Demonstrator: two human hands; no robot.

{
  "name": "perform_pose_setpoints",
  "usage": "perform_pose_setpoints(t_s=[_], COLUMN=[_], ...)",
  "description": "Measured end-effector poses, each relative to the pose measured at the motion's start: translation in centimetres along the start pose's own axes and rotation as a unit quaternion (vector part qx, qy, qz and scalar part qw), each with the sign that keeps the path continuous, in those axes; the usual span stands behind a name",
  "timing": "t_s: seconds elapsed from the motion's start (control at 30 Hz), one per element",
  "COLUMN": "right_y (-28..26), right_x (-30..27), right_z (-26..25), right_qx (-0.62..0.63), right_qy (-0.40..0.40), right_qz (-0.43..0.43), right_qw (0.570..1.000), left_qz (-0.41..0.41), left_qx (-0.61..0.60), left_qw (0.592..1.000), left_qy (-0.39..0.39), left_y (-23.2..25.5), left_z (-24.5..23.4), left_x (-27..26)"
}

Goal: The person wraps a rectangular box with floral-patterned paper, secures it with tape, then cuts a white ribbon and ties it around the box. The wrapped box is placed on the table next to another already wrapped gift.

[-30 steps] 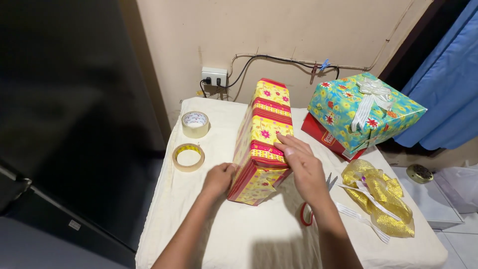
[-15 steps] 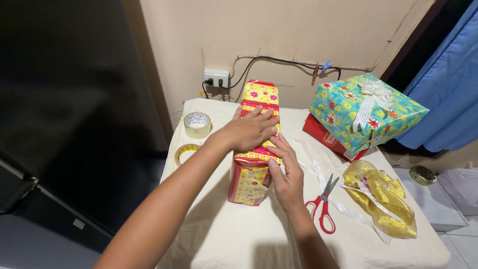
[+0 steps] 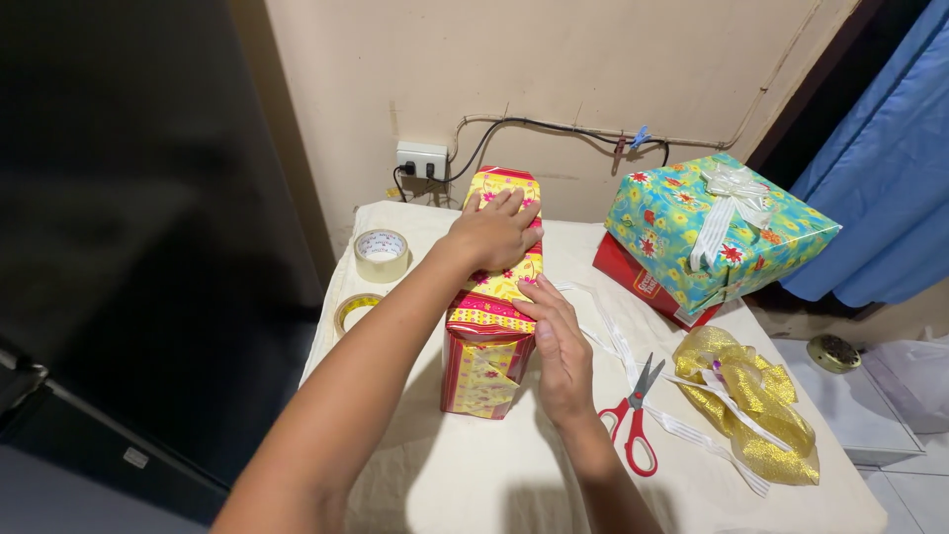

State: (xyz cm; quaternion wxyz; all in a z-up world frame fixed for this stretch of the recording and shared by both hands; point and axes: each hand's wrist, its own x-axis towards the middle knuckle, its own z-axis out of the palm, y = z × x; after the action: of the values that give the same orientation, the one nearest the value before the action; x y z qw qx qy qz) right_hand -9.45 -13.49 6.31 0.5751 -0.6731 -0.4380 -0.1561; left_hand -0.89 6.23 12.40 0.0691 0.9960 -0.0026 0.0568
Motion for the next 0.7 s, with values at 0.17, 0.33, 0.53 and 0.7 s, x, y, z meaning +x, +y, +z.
perform_pose_setpoints(t_s=[0.17,0.33,0.53,0.7], right_y=[0.0,0.1,0.7,3.4], right_x=[0.2,0.1,0.5,1.5], right_z=[0.2,0.0,-0.3,1.4], right_qx=[0.005,-0.009,0.177,0.362], right_qy=[0.011,0.01,0.028,0.056], right_qz=[0.004,0.005,0.109,0.383], right_qw=[1.0,1.0,0.978,0.848], left_qz=[-0.004,-0.036,-0.075,-0.125], left_qx=[0.006,-0.032,-0.407,-0.735], left_qw=[1.0,0.999,0.892,0.66], left_qy=[0.016,0.004,0.18,0.094], left_y=[0.6,-0.3,-3.9,-2.5], left_z=[0.4,0.8,0.9,5.2], left_x=[-0.9,-1.1,-1.8,-8.3])
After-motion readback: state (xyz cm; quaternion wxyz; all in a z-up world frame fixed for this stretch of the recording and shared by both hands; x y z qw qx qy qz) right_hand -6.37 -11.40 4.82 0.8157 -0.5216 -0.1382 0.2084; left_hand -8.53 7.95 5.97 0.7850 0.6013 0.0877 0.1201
